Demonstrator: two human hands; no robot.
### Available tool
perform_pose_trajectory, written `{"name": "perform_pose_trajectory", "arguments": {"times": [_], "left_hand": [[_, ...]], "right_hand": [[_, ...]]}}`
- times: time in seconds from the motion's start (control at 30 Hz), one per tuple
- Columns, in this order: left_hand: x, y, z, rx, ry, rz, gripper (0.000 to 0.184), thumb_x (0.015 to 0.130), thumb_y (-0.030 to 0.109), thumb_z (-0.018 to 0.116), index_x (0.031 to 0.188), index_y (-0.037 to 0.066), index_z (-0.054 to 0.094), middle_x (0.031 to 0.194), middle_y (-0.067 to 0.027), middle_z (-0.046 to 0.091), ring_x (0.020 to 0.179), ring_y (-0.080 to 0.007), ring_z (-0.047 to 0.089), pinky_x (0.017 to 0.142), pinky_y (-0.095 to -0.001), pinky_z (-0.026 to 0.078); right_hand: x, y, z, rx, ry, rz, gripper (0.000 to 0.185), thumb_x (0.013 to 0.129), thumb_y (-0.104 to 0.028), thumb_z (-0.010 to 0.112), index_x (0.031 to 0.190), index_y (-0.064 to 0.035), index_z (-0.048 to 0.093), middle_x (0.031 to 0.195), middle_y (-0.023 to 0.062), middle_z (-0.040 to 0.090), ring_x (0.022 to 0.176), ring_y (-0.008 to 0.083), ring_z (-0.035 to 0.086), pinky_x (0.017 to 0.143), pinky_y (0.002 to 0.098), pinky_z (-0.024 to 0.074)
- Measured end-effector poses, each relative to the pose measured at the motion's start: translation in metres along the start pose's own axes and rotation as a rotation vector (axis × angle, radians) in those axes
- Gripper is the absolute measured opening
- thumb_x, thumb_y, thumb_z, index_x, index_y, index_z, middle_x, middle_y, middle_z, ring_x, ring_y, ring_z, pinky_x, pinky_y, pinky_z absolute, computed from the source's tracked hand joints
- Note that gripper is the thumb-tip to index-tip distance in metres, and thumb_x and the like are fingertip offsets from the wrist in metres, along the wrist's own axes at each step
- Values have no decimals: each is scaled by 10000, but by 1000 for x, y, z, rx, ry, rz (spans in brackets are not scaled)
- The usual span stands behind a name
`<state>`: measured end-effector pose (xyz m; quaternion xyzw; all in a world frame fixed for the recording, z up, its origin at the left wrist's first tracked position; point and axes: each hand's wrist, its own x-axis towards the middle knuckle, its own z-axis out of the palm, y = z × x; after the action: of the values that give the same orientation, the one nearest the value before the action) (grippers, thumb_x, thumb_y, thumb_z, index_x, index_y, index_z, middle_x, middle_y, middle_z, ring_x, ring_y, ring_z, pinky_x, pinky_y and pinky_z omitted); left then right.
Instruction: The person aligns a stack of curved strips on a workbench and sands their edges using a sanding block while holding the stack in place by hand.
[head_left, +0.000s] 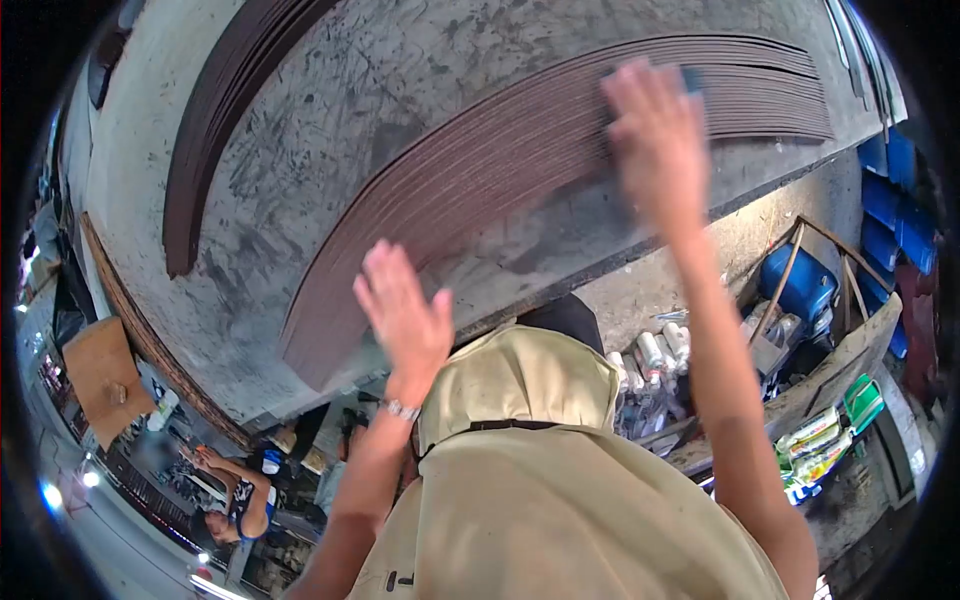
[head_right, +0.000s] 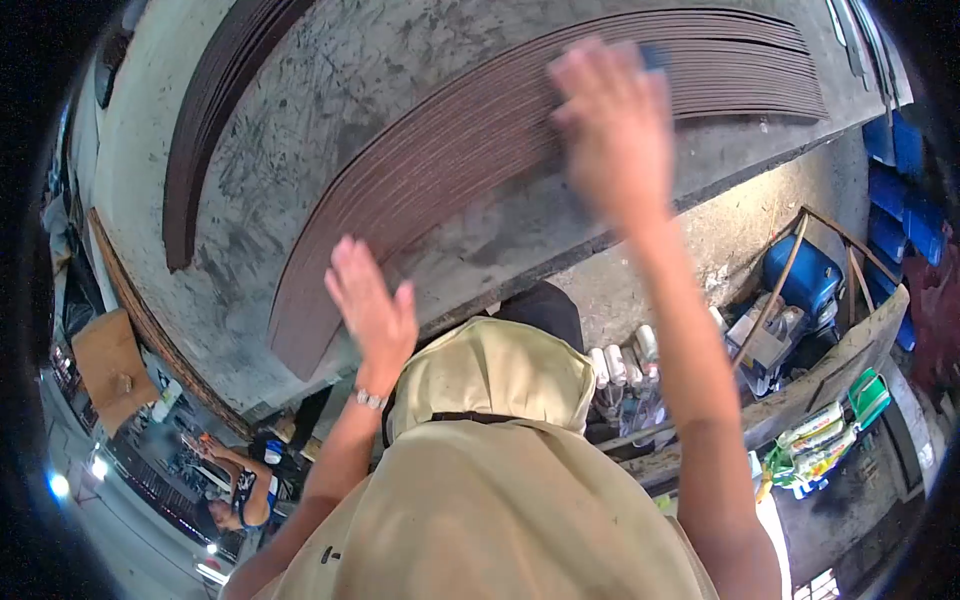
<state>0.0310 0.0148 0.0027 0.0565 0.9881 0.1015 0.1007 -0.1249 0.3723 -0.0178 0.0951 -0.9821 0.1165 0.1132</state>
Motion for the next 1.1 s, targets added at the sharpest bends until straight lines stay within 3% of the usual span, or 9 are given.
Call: {"name": "perform_pose_trajectory", "arguments": {"times": [0.17, 0.27, 0.43, 0.53, 0.63, 0.73, 0.87, 1.0, 1.1], "left_hand": [[144, 157, 14, -66, 196, 317, 876, 1071, 596, 580, 1690, -9, 446, 1790, -175, 404, 1700, -335, 285, 1374, -603, 159], [168, 188, 25, -154, 241, 398, 813, 1095, 568, 562, 1705, 44, 445, 1795, -129, 414, 1686, -280, 325, 1372, -580, 200], [81, 82, 6, -105, 128, 258, 852, 997, 460, 743, 1708, 88, 456, 1787, -131, 424, 1679, -320, 340, 1357, -575, 245], [-15, -21, -1, 72, 10, -11, 888, 1006, 377, 760, 1723, 10, 386, 1813, -241, 317, 1707, -399, 248, 1372, -603, 185], [-67, -81, -15, 119, 35, -154, 1017, 1049, 543, 692, 1766, -19, 240, 1844, -262, 215, 1716, -437, 187, 1379, -595, 155], [-69, -105, -21, 117, 128, -214, 1140, 988, 662, 724, 1776, 3, 230, 1854, -252, 182, 1719, -442, 161, 1378, -605, 141], [-40, -119, -24, 87, 222, -158, 1295, 861, 792, 780, 1794, 75, 239, 1862, -234, 165, 1721, -444, 146, 1367, -651, 123], [-36, -124, -17, 61, 247, -136, 1289, 813, 822, 798, 1794, 164, 282, 1843, -183, 241, 1695, -408, 240, 1353, -683, 141], [-40, -125, -18, 19, 229, -167, 1257, 810, 801, 815, 1785, 191, 310, 1817, -159, 295, 1671, -378, 297, 1347, -688, 165]], "right_hand": [[19, 285, -12, -182, 188, 370, 564, 1194, -507, 428, 1670, -234, 555, 1772, 68, 468, 1647, 376, 400, 1323, 623, 306], [28, 271, -3, -263, 182, 502, 575, 1198, -481, 413, 1679, -192, 537, 1781, 74, 454, 1655, 405, 373, 1327, 637, 267], [1, -1, 27, -123, 170, 186, 573, 1167, -383, 554, 1713, -227, 475, 1850, 63, 320, 1726, 391, 197, 1359, 664, 142], [-38, -186, 17, 367, -289, -79, 652, 1082, -367, 643, 1700, -216, 501, 1844, 61, 334, 1729, 344, 212, 1389, 611, 121], [-47, -190, 27, 447, -271, -363, 557, 1033, -360, 709, 1560, -186, 659, 1761, 27, 478, 1688, 291, 320, 1377, 564, 222], [2, -84, -8, 93, -156, -179, 439, 1032, -232, 715, 1470, -264, 718, 1768, 16, 479, 1684, 284, 337, 1353, 585, 261], [39, 99, 3, -172, 143, 332, 372, 1165, -285, 549, 1470, -149, 713, 1614, 139, 642, 1555, 401, 526, 1258, 586, 405], [-20, -164, 34, -41, -3, -72, 572, 1048, -274, 698, 1597, -156, 589, 1822, 124, 358, 1712, 388, 241, 1362, 650, 181], [-92, -298, 43, 429, -289, -331, 641, 995, -314, 744, 1612, -226, 595, 1768, 88, 456, 1699, 372, 275, 1367, 645, 196]]}}
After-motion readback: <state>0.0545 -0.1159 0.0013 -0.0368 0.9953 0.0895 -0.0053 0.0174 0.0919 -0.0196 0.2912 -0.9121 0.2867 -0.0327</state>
